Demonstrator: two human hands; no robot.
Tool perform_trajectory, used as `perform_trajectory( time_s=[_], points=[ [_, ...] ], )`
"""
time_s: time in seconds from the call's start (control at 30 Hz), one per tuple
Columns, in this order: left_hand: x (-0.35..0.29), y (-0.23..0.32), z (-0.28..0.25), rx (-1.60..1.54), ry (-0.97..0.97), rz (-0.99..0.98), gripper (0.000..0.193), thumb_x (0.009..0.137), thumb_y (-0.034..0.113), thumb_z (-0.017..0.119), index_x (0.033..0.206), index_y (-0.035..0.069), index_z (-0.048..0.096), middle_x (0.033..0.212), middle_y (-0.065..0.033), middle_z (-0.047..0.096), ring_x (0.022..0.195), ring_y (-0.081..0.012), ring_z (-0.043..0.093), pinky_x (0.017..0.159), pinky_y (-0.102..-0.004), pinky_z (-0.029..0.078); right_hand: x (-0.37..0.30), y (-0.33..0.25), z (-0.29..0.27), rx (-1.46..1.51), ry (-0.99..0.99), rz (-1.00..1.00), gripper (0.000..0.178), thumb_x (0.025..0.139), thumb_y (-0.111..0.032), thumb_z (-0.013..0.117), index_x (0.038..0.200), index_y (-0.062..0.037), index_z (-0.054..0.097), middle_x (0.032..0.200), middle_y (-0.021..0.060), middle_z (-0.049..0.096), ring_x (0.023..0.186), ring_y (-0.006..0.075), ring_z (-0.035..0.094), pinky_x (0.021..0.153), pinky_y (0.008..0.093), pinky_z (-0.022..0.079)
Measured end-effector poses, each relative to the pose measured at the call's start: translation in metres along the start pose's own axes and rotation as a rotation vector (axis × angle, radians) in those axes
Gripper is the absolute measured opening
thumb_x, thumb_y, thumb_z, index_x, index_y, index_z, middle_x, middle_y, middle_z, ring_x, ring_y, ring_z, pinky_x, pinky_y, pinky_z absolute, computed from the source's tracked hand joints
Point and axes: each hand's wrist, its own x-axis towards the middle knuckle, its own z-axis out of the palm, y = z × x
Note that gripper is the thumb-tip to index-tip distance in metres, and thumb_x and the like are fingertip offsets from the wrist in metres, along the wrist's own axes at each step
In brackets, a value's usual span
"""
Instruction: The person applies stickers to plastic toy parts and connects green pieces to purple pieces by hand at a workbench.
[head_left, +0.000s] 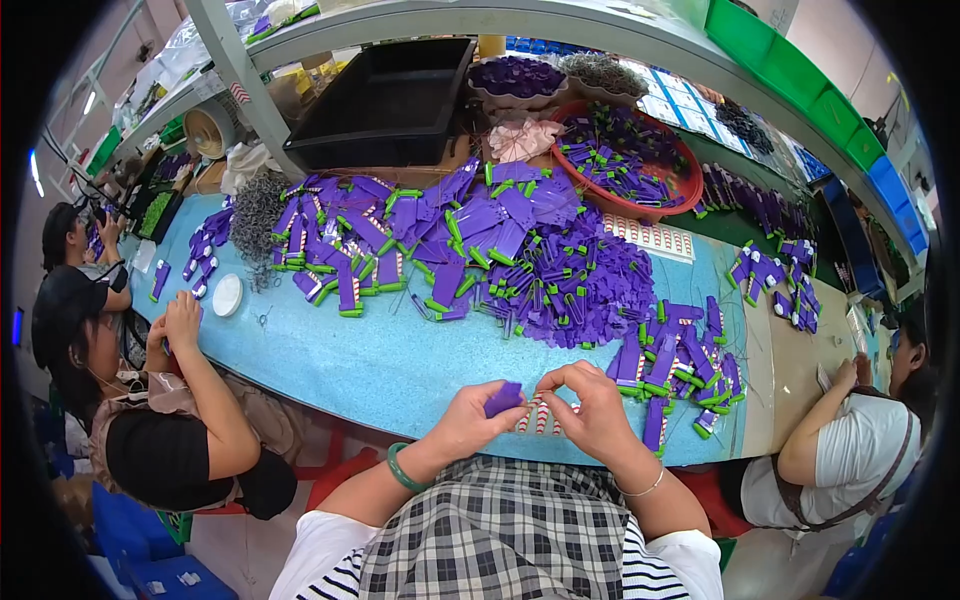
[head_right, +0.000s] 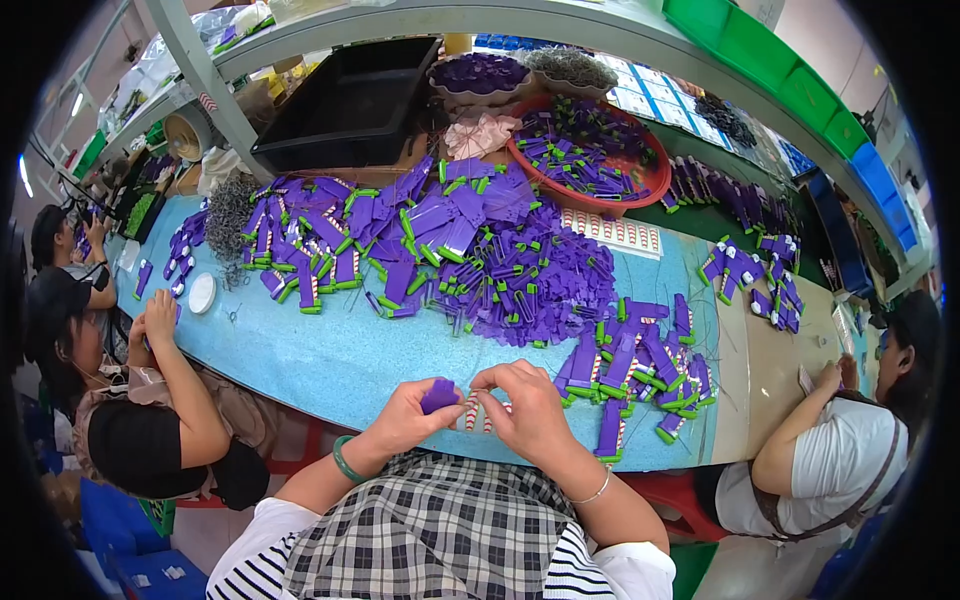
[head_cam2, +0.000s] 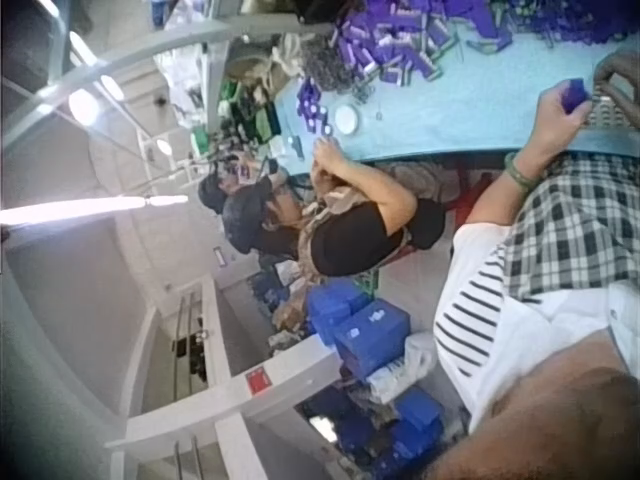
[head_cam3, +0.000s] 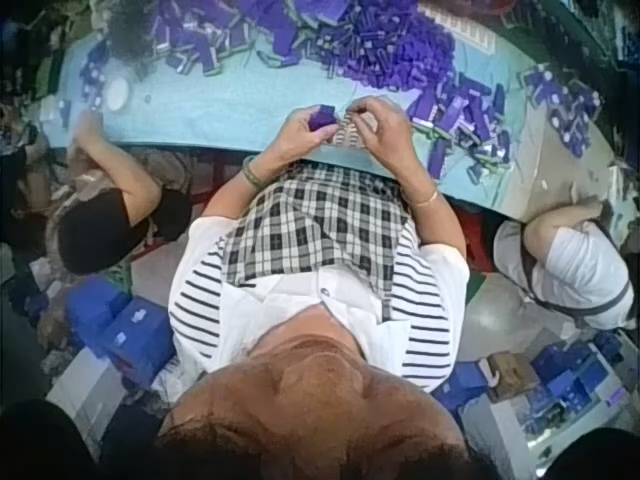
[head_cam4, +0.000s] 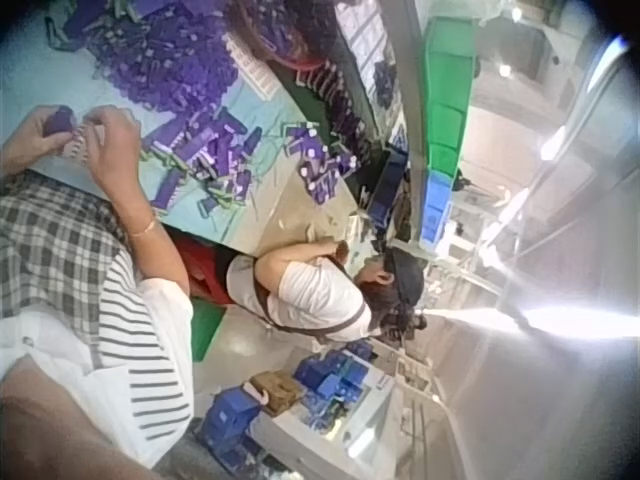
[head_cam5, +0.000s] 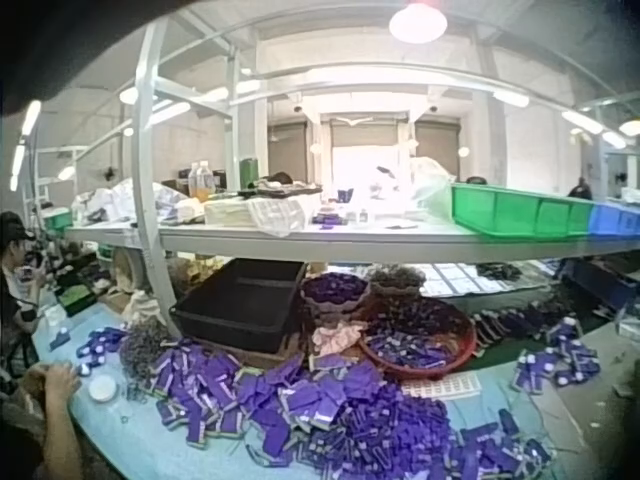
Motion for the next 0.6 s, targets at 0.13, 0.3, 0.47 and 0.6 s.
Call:
perform_trajectory(
  time_s=[0.13,0.3,0.47,0.6],
  points=[
    [0.001,-0.005,0.002,-0.107,0.028,0.057,0.012,0.088,0.011,0.061,0.094,0.0,0.058,0.077,-0.0023,0.06,0.068,-0.0101,0.059,0.061,-0.0255,0.05,-0.001,-0.014,0.008,0.101,0.161,0.02,0.025,0.074,-0.003,0.065,0.099,-0.0033,0.06,0.097,0.0071,0.062,0.089,0.0192,0.059,0.075,0.0304,0.045],
    [0.001,-0.005,0.0,-0.223,-0.074,-0.022,0.022,0.091,0.014,0.058,0.105,0.0,0.051,0.083,-0.0064,0.061,0.07,-0.0139,0.061,0.062,-0.029,0.054,-0.016,0.012,0.027,0.411,0.052,0.134,0.023,0.081,-0.006,0.064,0.102,-0.002,0.056,0.1,0.0076,0.058,0.087,0.0128,0.057,0.073,0.0254,0.045],
    [0.003,0.001,0.006,-0.339,-0.013,-0.051,0.031,0.095,0.014,0.048,0.121,0.003,0.036,0.099,-0.0097,0.057,0.083,-0.0176,0.062,0.069,-0.0318,0.056,-0.018,0.012,0.034,0.569,0.138,0.266,0.008,0.084,-0.004,0.061,0.09,-0.0015,0.056,0.089,0.004,0.06,0.078,0.0098,0.057,0.07,0.0231,0.046],
    [0.002,0.003,0.009,-0.481,-0.044,-0.096,0.03,0.096,0.011,0.041,0.125,0.007,0.034,0.116,-0.0096,0.05,0.1,-0.0186,0.057,0.08,-0.0367,0.056,-0.019,0.015,0.039,0.722,0.091,0.404,0.009,0.083,-0.006,0.064,0.084,-0.0019,0.056,0.077,-0.0001,0.059,0.068,0.0064,0.054,0.063,0.0208,0.044]
  ],
)
